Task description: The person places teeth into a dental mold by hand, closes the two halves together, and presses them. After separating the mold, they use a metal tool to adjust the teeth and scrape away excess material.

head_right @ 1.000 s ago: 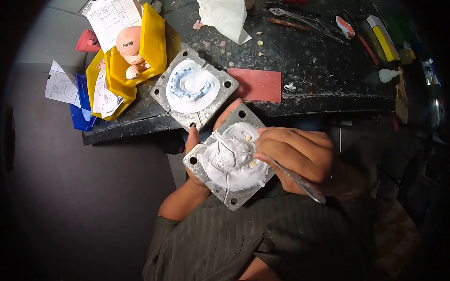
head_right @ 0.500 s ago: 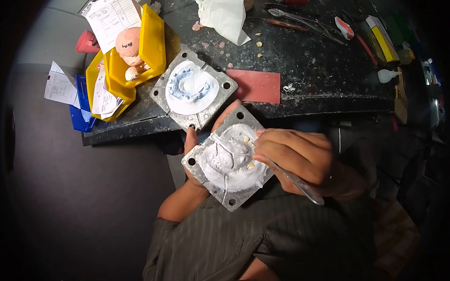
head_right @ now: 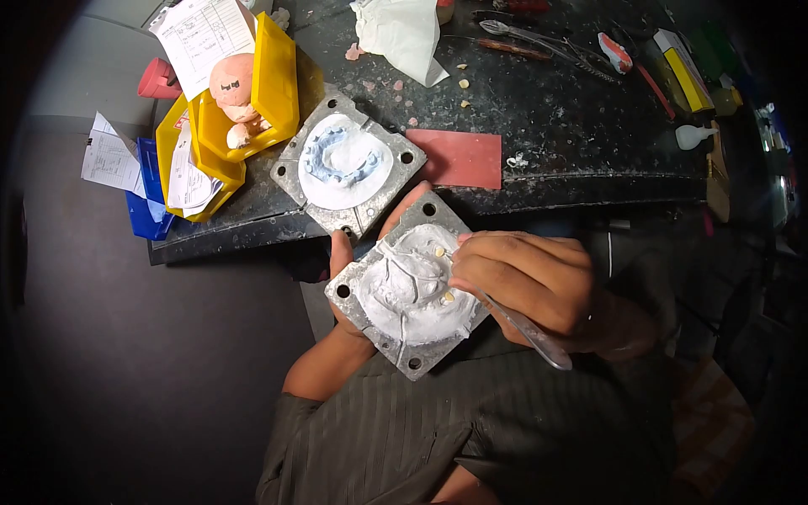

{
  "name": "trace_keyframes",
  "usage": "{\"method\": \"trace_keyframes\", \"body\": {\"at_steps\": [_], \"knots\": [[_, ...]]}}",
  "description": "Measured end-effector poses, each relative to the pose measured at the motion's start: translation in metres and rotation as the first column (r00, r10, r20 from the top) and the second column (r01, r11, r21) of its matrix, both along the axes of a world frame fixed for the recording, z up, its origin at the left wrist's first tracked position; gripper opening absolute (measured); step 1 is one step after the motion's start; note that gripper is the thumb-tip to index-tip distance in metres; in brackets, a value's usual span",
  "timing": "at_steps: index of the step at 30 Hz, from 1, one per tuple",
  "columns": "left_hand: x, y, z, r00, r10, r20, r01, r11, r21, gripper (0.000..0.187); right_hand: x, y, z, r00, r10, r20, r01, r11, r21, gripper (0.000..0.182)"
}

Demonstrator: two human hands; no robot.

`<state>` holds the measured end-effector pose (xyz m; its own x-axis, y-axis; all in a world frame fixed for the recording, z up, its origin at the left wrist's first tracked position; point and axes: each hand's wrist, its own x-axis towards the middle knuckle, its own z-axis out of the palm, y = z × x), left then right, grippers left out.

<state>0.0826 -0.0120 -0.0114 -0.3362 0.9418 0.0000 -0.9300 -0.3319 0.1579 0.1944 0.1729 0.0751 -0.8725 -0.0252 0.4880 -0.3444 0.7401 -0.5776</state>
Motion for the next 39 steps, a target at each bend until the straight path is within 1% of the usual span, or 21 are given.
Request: {"method": "trace_keyframes", "body": {"at_steps": [2, 8, 9, 10, 14, 17, 19, 26, 29, 38, 39], "knots": [[0.0002, -0.0001, 0.0006, 1.000, 0.018, -0.015, -0.019, 0.998, -0.053, 0.100, -0.0007, 0.0001, -0.0001, 1.000, 0.000, -0.013, 0.000, 1.000, 0.005, 0.025], [-0.0012, 0.0001, 0.0030, 0.996, 0.022, 0.085, -0.018, 0.999, -0.041, 0.103, -0.0018, -0.0018, 0.0015, 1.000, -0.001, -0.015, 0.001, 1.000, 0.020, 0.025], [-0.0014, 0.0002, 0.0029, 0.996, 0.021, 0.085, -0.018, 0.999, -0.041, 0.103, -0.0020, -0.0025, 0.0014, 1.000, -0.007, -0.017, 0.007, 1.000, 0.001, 0.026], [-0.0016, 0.0004, 0.0027, 0.996, 0.015, 0.090, -0.013, 1.000, -0.022, 0.103, -0.0023, -0.0029, 0.0013, 1.000, -0.014, -0.020, 0.013, 1.000, -0.018, 0.026], [-0.0016, 0.0011, 0.0029, 0.992, 0.003, 0.126, -0.008, 0.999, 0.037, 0.104, -0.0040, -0.0021, 0.0008, 1.000, -0.002, -0.027, 0.002, 1.000, -0.002, 0.026], [0.0001, 0.0006, 0.0019, 0.994, 0.007, 0.106, -0.008, 1.000, 0.007, 0.105, -0.0050, -0.0016, 0.0038, 0.999, 0.023, -0.022, -0.023, 0.999, 0.032, 0.025], [0.0010, 0.0005, -0.0003, 0.995, 0.010, 0.100, -0.011, 1.000, 0.010, 0.105, -0.0057, -0.0041, 0.0065, 1.000, -0.007, 0.023, 0.006, 0.999, 0.041, 0.023], [0.0020, 0.0003, -0.0033, 0.997, 0.007, 0.071, -0.008, 1.000, 0.022, 0.105, -0.0062, -0.0034, 0.0035, 1.000, -0.013, 0.002, 0.013, 0.998, 0.062, 0.025], [0.0020, 0.0008, -0.0022, 0.995, 0.012, 0.098, -0.014, 1.000, 0.020, 0.105, -0.0063, -0.0034, 0.0028, 1.000, -0.009, -0.002, 0.009, 0.999, 0.048, 0.025], [0.0014, 0.0008, -0.0005, 0.996, -0.008, 0.084, 0.007, 1.000, 0.016, 0.104, -0.0047, -0.0033, 0.0020, 1.000, -0.019, -0.012, 0.019, 0.999, 0.030, 0.025], [0.0016, 0.0008, -0.0009, 0.996, -0.008, 0.083, 0.006, 1.000, 0.016, 0.104, -0.0040, -0.0019, 0.0010, 1.000, -0.006, -0.015, 0.006, 0.999, 0.042, 0.023]]}}
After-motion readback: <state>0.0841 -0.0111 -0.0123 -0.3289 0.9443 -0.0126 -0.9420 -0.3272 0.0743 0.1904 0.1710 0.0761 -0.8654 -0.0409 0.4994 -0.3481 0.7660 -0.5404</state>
